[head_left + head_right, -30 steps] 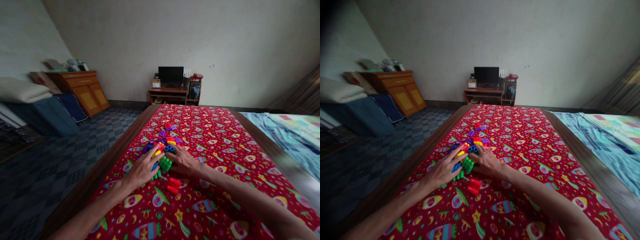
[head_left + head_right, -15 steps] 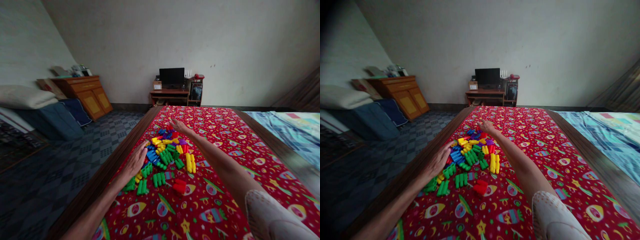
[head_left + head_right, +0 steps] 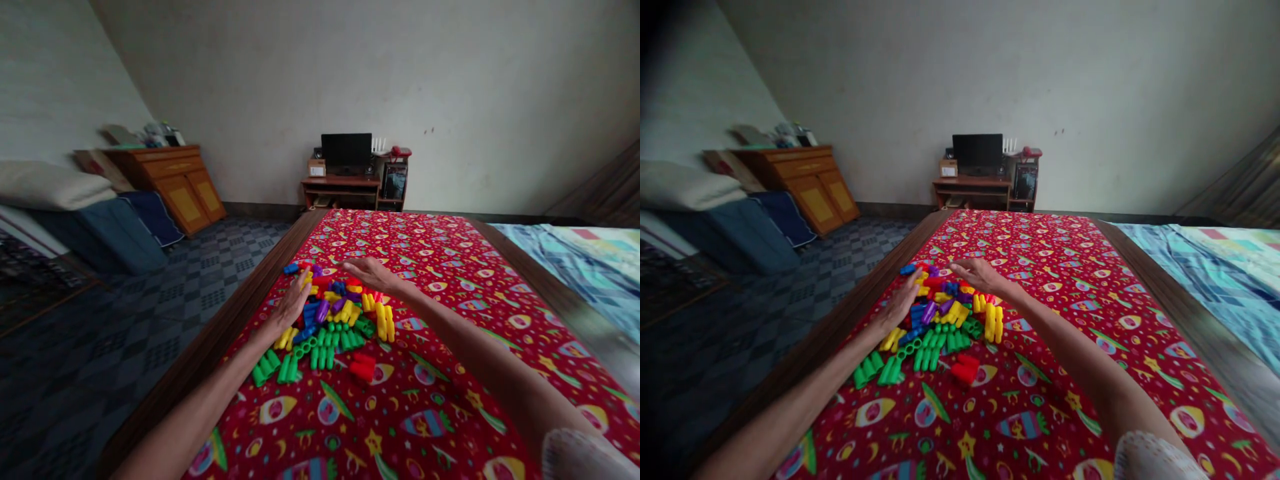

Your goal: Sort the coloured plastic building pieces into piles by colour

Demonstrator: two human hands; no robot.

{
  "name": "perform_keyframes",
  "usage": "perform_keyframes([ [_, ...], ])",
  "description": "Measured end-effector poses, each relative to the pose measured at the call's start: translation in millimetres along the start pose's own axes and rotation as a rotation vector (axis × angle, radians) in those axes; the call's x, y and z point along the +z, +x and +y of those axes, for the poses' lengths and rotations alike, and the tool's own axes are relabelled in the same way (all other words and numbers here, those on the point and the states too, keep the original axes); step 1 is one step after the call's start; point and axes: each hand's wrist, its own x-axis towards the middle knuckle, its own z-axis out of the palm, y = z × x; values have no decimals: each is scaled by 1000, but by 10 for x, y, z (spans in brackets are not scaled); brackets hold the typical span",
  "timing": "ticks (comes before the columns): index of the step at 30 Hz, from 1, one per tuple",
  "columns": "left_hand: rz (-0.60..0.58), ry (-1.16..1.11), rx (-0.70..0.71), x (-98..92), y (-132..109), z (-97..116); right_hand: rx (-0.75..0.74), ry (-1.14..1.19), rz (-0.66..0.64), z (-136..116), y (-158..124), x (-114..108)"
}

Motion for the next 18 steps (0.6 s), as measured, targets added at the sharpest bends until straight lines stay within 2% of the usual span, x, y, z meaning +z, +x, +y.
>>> perform_keyframes([
  [2,-27,-27,89,-21,158,18,98,-46,124,97,-164,-97],
  [4,76,37,155,-99,332,0,179,-98,197,206,-388,-181],
  [6,214,179,157,-193,510,-64,239,-159,246,306,-691,-271],
  [7,226,211,145,-225,592,-104,267,-195,270,353,-868,-320],
  [9,141,244,124,-227,729,-174,309,-269,311,452,-1244,-414],
  [12,-70,235,139,-49,839,-162,317,-374,356,632,-1752,-493],
  [15,-203,200,182,229,849,47,287,-477,410,814,-2049,-467],
  [18,-325,141,234,369,790,370,245,-551,404,917,-2127,-400],
])
